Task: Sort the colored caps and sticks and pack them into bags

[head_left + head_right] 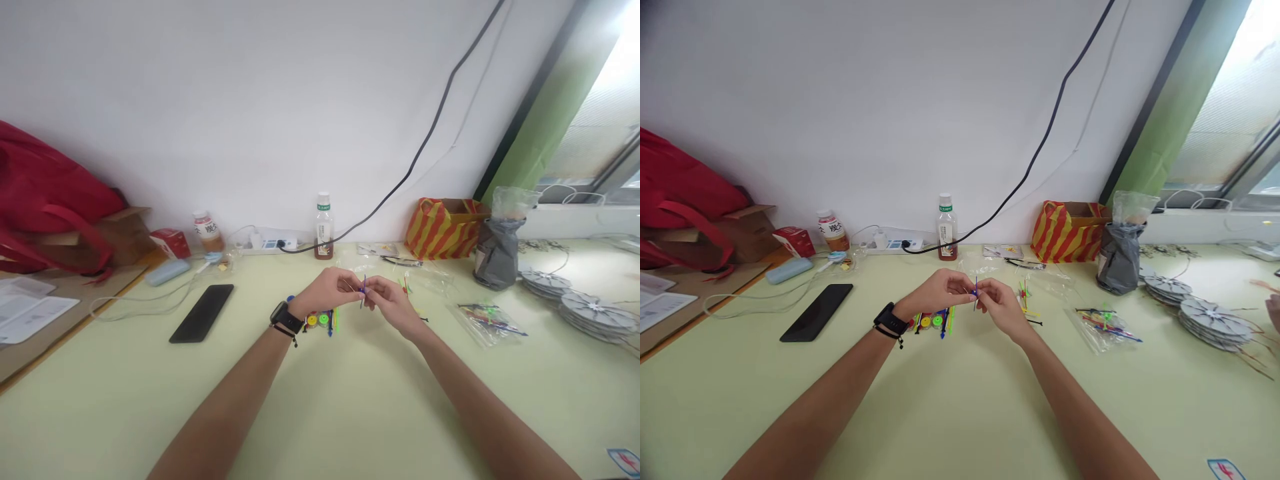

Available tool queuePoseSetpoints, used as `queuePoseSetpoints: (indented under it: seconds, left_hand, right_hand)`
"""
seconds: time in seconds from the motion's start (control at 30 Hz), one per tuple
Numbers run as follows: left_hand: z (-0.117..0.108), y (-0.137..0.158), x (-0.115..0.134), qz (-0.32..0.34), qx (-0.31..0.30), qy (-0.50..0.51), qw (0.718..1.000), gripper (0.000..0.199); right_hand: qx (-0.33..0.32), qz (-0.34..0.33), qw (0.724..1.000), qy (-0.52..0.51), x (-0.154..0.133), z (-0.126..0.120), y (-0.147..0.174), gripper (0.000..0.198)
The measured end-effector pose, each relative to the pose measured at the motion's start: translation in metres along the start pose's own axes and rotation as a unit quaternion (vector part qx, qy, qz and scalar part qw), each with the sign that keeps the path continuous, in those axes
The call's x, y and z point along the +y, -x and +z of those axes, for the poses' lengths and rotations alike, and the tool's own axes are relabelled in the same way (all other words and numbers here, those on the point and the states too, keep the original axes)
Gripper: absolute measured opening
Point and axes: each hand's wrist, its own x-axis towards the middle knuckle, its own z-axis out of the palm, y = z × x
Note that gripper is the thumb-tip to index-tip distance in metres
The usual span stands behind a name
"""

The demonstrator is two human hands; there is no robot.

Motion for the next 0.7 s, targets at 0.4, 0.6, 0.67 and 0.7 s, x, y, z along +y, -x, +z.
queuePoseSetpoints:
  seconds: [0.4,0.6,0.67,0.7]
  left_hand:
    - [0.003,0.005,0.001,0.009,-0.038,-0.111,0.993,0.012]
    - [0.006,0.004,-0.012,0.011,-0.027,-0.219,0.975,0.005]
    - [0.005,0.004,-0.016,0.012,-0.035,-0.267,0.963,0.012]
    - [0.005,0.003,-0.017,0.007,-0.04,-0.29,0.956,0.015]
  right_hand:
    - [-0.043,0.059,0.997,0.019,0.015,0.007,0.002,0.017]
    - [0.038,0.012,0.928,0.371,0.029,0.0,0.005,0.033]
    - [0.052,-0.002,0.895,0.443,0.027,-0.008,0.005,0.03]
    - [0.058,-0.002,0.881,0.47,0.025,-0.014,0.005,0.026]
